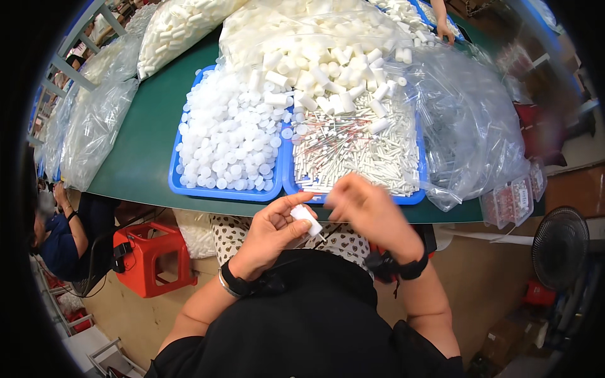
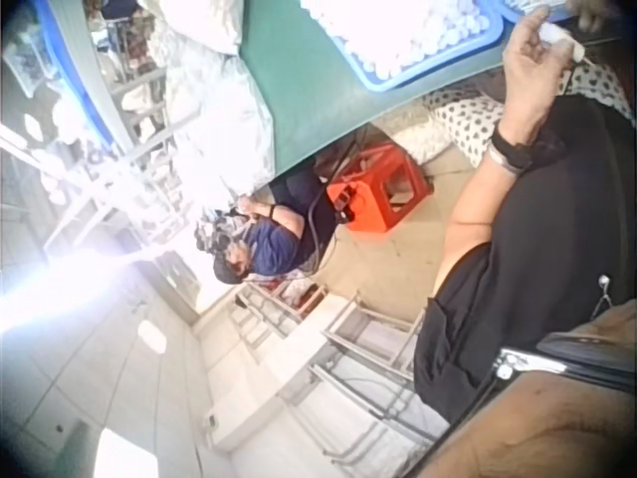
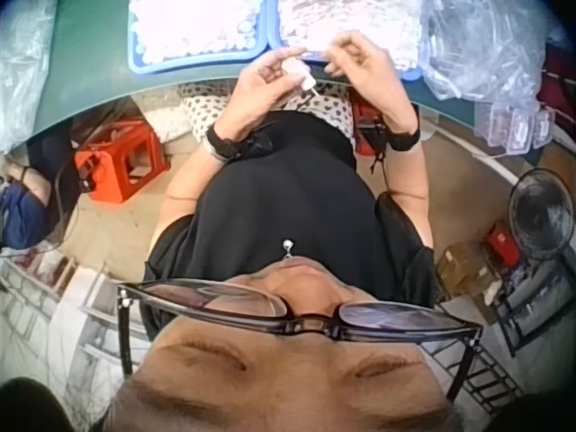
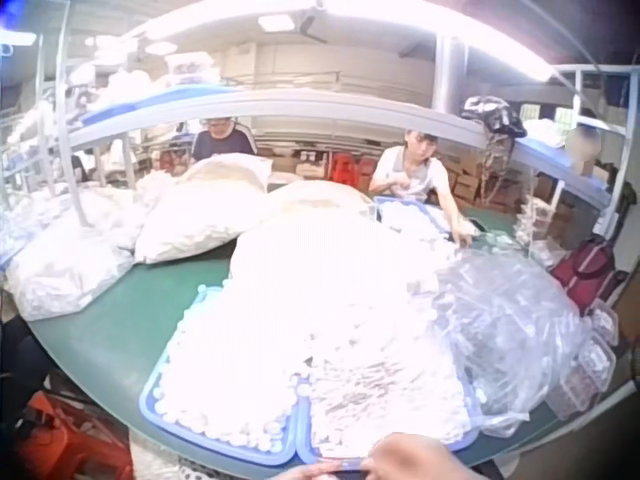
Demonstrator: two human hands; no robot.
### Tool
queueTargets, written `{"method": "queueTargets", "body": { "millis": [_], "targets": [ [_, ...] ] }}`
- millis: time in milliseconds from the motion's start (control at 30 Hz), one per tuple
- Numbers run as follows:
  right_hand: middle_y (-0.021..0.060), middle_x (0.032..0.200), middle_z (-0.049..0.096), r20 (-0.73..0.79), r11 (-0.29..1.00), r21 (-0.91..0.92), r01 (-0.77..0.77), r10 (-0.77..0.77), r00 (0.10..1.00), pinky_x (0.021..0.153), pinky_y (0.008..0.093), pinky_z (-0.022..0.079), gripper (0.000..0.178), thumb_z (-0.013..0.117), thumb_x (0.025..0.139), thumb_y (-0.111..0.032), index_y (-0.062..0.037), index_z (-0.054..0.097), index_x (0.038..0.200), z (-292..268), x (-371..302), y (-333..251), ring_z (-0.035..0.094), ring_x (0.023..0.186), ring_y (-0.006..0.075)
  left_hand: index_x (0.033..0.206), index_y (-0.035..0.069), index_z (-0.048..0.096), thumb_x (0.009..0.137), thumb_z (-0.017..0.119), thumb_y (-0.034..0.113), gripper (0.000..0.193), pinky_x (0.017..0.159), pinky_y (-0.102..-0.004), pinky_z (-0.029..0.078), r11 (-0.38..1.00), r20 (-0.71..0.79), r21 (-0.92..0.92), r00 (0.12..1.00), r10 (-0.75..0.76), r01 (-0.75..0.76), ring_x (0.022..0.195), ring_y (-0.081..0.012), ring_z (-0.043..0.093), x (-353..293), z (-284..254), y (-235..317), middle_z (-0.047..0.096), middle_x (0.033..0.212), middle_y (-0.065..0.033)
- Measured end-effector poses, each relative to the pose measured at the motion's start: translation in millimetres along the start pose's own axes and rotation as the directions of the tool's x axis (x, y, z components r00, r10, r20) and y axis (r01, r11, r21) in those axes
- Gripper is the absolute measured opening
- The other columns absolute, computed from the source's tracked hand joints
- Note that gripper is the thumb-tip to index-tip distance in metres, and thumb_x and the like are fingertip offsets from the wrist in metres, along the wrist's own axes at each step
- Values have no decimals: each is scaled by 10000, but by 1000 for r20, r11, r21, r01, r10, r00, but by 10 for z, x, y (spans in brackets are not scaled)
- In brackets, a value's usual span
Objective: The person repeatedly picks up small white cylindrical pieces and thin white sticks from blue trays on a green table. They insert the sticks into the cylindrical pieces by hand and place the assembled units into a separate tray. The process is continuous and repetitive throughout the clip.
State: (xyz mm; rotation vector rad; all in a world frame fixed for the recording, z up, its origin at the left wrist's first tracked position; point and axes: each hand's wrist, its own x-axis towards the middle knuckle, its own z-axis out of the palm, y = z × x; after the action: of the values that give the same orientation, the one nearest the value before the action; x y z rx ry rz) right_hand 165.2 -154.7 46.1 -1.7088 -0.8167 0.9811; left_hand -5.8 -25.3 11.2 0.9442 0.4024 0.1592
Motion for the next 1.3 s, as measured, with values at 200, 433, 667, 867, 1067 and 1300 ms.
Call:
{"method": "queueTargets", "body": {
  "millis": [200,433,667,867,1067,1300],
  "targets": [
    [248,743,644,-437,533,-828,-177,-414,799,619,475,510,264,621,934,-231,16,558,1005,-957,626,256,657,721,422,1132,59,525,988,580,135,171,726,-236,521,974,84,-199,992,-89,104,778,-82,592,26,7,-49,642,1086,-97],
    [232,852,671,-522,550,-770,-323,-253,814,702,451,520,366,686,846,-206,44,578,1090,-1131,845,366,668,831,398,1134,40,535,1033,501,262,246,749,-263,513,966,80,-231,991,-105,121,780,-88,578,-8,-88,-14,634,1087,-119],
    [136,868,650,-208,702,-661,265,-510,834,692,364,506,267,673,849,-122,1,592,1071,-512,302,-121,629,717,283,1100,-29,586,1028,518,227,275,748,-254,505,945,10,-320,997,-72,72,767,-78,566,46,-198,53,617,934,-61],
    [143,880,624,153,707,-554,439,-432,889,678,388,502,287,707,817,-55,-4,585,1072,186,-77,-168,626,783,308,1091,-13,565,1022,527,193,222,734,-253,501,940,-53,-340,999,6,-23,763,-68,567,56,-151,38,614,960,-50],
    [140,886,622,85,655,-600,459,-518,851,652,385,499,285,703,824,-51,-1,588,1080,381,-68,-20,625,758,305,1129,29,532,1029,511,187,189,756,-240,494,971,-137,-224,989,53,-83,803,-61,556,35,-128,-48,603,949,-32],
    [160,933,613,-38,856,-353,378,-417,908,670,384,517,306,691,837,-36,9,571,1115,511,-70,44,644,774,304,1130,35,517,1008,537,138,160,764,-205,460,915,-186,220,906,380,-338,874,-73,547,-11,-16,-138,542,1077,-38]
  ]
}}
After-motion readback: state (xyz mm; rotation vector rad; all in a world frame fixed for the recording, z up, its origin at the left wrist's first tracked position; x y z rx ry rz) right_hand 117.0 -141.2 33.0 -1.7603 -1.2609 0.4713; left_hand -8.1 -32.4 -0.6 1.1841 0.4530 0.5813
